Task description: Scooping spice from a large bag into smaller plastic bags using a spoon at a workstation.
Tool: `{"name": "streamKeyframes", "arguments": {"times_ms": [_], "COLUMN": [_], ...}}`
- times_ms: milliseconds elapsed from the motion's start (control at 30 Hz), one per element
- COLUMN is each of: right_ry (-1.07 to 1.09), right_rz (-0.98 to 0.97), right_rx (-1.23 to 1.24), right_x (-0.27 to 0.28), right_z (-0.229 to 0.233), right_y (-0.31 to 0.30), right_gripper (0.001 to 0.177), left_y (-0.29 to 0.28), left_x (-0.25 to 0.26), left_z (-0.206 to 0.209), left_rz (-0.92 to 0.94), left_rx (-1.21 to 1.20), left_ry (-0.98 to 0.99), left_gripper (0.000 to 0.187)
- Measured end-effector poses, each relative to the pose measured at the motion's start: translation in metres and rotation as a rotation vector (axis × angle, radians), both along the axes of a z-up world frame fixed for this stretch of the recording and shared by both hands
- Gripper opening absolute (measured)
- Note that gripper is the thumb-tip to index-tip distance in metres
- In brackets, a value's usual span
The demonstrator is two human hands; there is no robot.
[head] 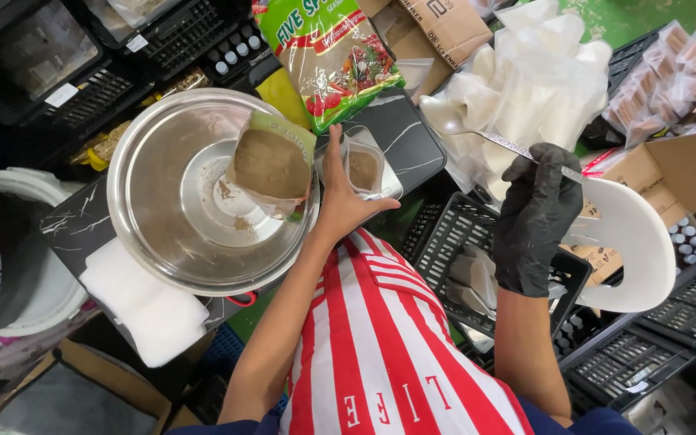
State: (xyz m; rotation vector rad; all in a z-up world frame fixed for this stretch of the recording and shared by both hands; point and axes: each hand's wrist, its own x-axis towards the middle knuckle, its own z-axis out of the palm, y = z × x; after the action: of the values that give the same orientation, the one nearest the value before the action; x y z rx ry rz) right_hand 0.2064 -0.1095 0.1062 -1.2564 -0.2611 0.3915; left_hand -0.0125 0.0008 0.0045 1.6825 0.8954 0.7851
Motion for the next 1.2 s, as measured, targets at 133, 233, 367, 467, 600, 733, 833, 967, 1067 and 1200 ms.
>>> {"name": "streamKeyframes", "arguments": {"times_ms": [133, 233, 367, 467, 600, 733, 833, 967, 1067, 1200], "right_ry": [-0.007, 0.0, 0.004, -0.006, -0.003, -0.011, 0.013, 0.003, -0.007, -0.029], "right_rz": [0.04, 0.043, 0.053, 0.075, 0.077, 0.074, 0.06, 0.062, 0.067, 0.062], "right_rx": [-0.022, -0.04, -0.017, -0.025, -0.024, -0.032, -0.006, -0.016, -0.004, -0.023], "right_x": [-0.002, -0.008, -0.014, -0.015, -0.017, -0.02, -0.021, -0.022, -0.022, -0.027], "right_z": [0.002, 0.002, -0.001, 0.0, 0.002, 0.002, 0.003, 0.004, 0.002, 0.001], "right_y": [0.002, 0.006, 0.007, 0.005, 0.003, 0.004, 0.004, 0.003, 0.002, 0.004], "right_gripper": [0.016, 0.017, 0.02, 0.023, 0.022, 0.023, 0.021, 0.021, 0.022, 0.024], "left_y": [-0.001, -0.002, -0.003, -0.002, -0.001, 0.0, 0.0, -0.001, -0.002, -0.004], "left_x": [-0.008, -0.011, -0.012, -0.012, -0.009, -0.008, -0.007, -0.004, 0.002, 0.018], "left_z": [0.009, 0.013, 0.006, 0.003, 0.003, 0.003, -0.002, -0.008, -0.021, -0.04], "left_rz": [-0.009, -0.009, -0.001, -0.006, -0.011, -0.01, -0.01, 0.015, 0.047, 0.142], "left_rx": [-0.049, -0.073, -0.077, -0.041, -0.047, -0.026, -0.021, 0.03, 0.076, 0.197], "left_ry": [0.049, 0.084, 0.074, 0.062, 0.021, 0.005, -0.005, -0.045, -0.067, -0.101], "left_gripper": [0.161, 0.161, 0.161, 0.161, 0.161, 0.16, 0.16, 0.161, 0.16, 0.119]}}
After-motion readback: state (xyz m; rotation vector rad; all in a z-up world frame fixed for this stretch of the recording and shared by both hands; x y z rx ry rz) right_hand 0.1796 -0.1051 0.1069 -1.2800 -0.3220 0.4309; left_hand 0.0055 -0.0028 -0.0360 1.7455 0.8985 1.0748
